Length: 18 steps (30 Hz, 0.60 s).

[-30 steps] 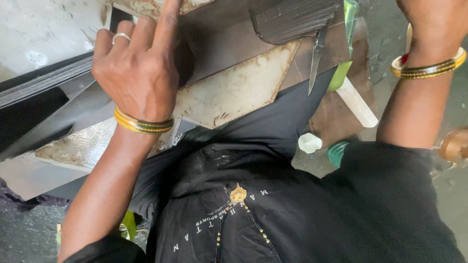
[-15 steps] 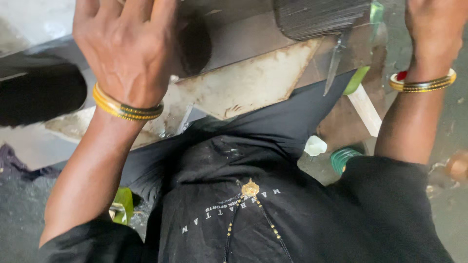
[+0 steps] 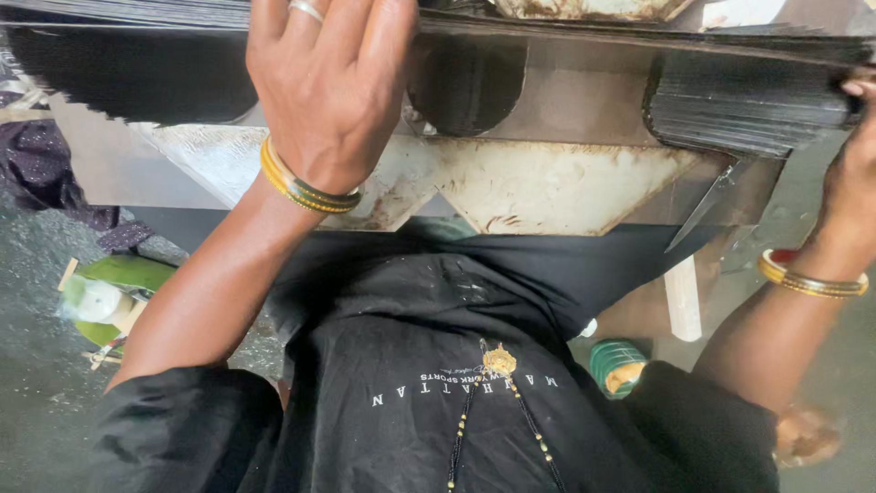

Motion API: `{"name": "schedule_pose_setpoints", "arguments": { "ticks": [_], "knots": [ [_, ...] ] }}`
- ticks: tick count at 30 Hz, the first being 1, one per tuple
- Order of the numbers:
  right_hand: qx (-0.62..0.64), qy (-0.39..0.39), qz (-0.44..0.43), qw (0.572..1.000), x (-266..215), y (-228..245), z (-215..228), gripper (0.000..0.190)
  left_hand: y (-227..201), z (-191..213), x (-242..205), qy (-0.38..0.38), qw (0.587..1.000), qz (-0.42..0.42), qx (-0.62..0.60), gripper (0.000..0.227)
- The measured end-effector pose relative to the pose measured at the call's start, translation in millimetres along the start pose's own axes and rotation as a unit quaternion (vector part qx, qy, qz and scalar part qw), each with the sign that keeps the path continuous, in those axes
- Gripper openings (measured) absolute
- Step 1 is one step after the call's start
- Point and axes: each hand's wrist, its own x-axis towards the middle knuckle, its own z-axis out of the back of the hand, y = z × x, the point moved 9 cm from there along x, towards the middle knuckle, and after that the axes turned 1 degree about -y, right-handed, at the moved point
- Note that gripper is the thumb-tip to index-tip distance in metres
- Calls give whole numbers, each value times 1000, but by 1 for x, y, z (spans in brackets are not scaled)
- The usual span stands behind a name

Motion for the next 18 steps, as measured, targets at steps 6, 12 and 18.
{"name": "schedule_pose_setpoints", "arguments": {
  "ticks": [6, 12, 18],
  "knots": [
    [-37, 1, -50, 998, -9, 4, 4, 35, 4, -2, 1, -1, 1000, 6, -25, 19],
    [-15, -20, -75, 997, 5, 28, 1, 37, 12, -14, -2, 35, 999, 15, -34, 26],
    [-197, 8, -60, 979, 8, 77, 15, 49, 13, -13, -1, 91, 995, -10, 36, 40]
  ]
}}
